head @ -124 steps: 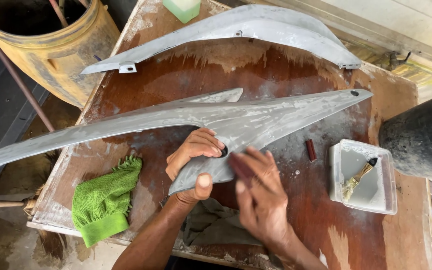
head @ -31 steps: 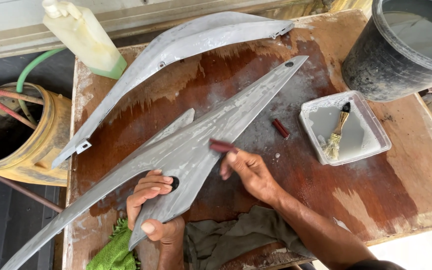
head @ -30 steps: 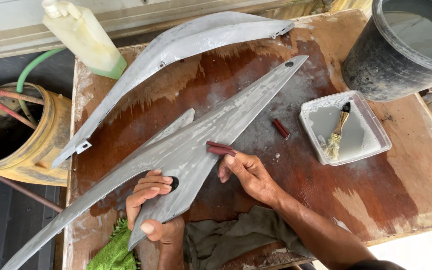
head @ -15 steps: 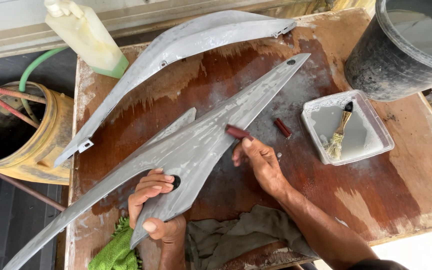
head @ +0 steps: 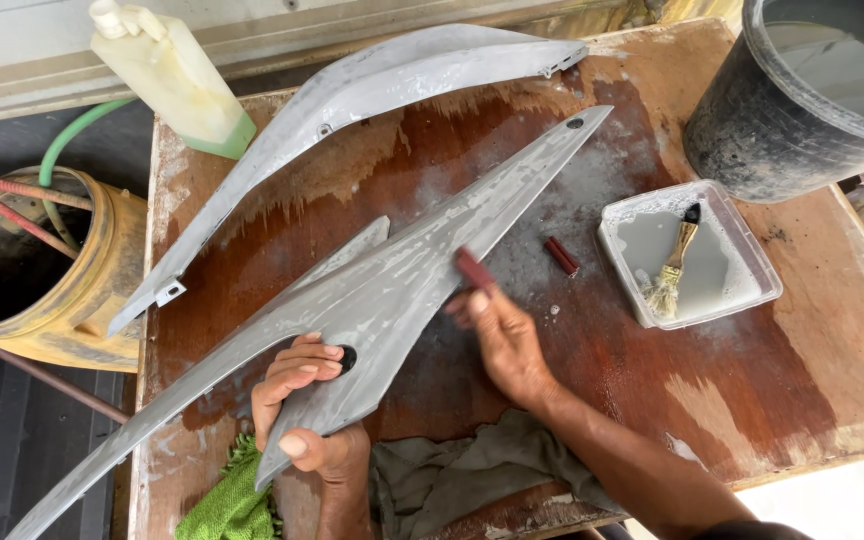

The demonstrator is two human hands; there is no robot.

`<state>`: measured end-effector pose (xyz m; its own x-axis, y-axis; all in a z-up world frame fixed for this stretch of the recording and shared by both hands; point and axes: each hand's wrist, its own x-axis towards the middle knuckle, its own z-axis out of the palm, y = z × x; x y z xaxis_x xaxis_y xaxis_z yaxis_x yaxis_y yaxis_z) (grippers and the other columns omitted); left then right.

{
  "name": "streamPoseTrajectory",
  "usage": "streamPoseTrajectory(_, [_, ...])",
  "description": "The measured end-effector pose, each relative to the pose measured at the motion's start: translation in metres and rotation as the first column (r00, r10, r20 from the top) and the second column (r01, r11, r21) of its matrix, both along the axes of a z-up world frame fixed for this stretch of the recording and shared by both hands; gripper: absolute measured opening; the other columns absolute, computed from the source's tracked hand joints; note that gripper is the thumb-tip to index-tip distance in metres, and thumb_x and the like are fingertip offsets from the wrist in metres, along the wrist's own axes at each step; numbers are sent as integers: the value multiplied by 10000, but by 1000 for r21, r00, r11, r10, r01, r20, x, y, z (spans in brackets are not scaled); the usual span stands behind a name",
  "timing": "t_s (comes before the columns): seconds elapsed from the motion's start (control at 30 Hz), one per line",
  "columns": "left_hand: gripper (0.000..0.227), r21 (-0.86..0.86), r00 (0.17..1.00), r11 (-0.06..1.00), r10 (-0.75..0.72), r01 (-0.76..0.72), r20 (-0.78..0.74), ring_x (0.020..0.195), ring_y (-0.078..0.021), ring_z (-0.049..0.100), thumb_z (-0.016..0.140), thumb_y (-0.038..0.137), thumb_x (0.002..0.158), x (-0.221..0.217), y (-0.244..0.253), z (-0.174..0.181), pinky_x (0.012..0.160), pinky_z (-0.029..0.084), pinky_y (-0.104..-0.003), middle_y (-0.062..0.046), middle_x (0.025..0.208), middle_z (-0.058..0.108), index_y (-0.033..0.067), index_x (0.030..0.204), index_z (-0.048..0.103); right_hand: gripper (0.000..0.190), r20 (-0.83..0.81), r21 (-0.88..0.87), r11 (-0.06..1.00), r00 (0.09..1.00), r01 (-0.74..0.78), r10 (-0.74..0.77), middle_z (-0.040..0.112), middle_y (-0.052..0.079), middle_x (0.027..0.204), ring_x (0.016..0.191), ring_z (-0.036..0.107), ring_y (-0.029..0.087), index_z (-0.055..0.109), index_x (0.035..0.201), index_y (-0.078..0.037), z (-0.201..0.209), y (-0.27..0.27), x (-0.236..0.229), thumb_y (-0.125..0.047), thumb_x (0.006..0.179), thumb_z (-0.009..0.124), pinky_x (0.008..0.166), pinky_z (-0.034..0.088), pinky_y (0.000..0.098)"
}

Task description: The person sands the surface of a grey metal motorcycle fender using a sanding block. They hold the fender steady with one hand while moving the sanding block back and forth across the surface to smooth it.

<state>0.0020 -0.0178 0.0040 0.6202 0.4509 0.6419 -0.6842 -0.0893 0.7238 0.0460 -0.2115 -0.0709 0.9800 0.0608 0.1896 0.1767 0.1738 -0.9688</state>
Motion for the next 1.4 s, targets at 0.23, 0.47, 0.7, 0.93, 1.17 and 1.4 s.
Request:
streamPoseTrajectory(0.23, [631, 25, 998, 997, 67, -67, 5, 935, -188, 647, 329, 747, 1059, 8, 3, 11, 1114, 525, -464, 0, 833, 589, 140, 1015, 493, 460, 271, -114, 977, 940, -182, 207, 434, 167, 1569, 1166, 614, 215, 411, 1500, -86, 35, 19, -13, -288, 1088, 443, 1037, 567, 400])
streamPoseTrajectory(0.47, [675, -16, 999, 999, 49, -48, 15, 945, -172, 632, 355, 804, 1028, 11, 0, 13, 1131, 495, -444, 11, 859, 580, 144, 1019, 494, 541, 91, -17, 983, 979, -182, 182, 458, 98, 1403, 1074, 630, 188, 334, 1557, -124, 38, 34, -20, -304, 1059, 443, 956, 567, 354])
streamPoseTrajectory(0.7, [670, -6, 998, 999, 54, -54, 10, 940, -173, 645, 355, 787, 1039, 10, 5, 10, 1128, 503, -450, 2, 850, 592, 134, 1012, 500, 443, 293, -206, 937, 896, -282, 334, 455, 229, 1544, 1100, 689, 288, 483, 1426, -53, 61, 43, -29, -324, 1083, 413, 928, 643, 425])
streamPoseTrajectory(0.93, [635, -49, 999, 998, 34, -32, 39, 921, -177, 644, 405, 760, 1046, 4, 1, 13, 1102, 507, -458, 9, 836, 611, 135, 996, 508, 474, -56, -92, 996, 998, -3, -2, 631, 42, 854, 814, 578, 118, 570, 1418, -55, 61, 15, -6, -327, 1046, 459, 801, 526, 276])
streamPoseTrajectory(1.17, [608, -59, 998, 998, -28, 32, 64, 920, -180, 652, 468, 748, 1029, 1, 4, 4, 1107, 499, -457, 5, 818, 615, 146, 957, 504, 383, 86, -193, 979, 993, -58, 76, 700, 51, 833, 784, 674, 149, 663, 1226, -102, 39, -2, 1, -379, 1043, 472, 745, 610, 320])
streamPoseTrajectory(1.4, [615, -33, 998, 999, -33, 35, 56, 909, -185, 645, 450, 757, 1020, 0, 1, 2, 1110, 494, -456, -3, 809, 604, 149, 940, 494, 426, -50, 9, 965, 964, -262, 263, 657, 77, 859, 802, 597, 154, 687, 1089, 12, 49, 3, -15, -337, 1060, 445, 794, 545, 313])
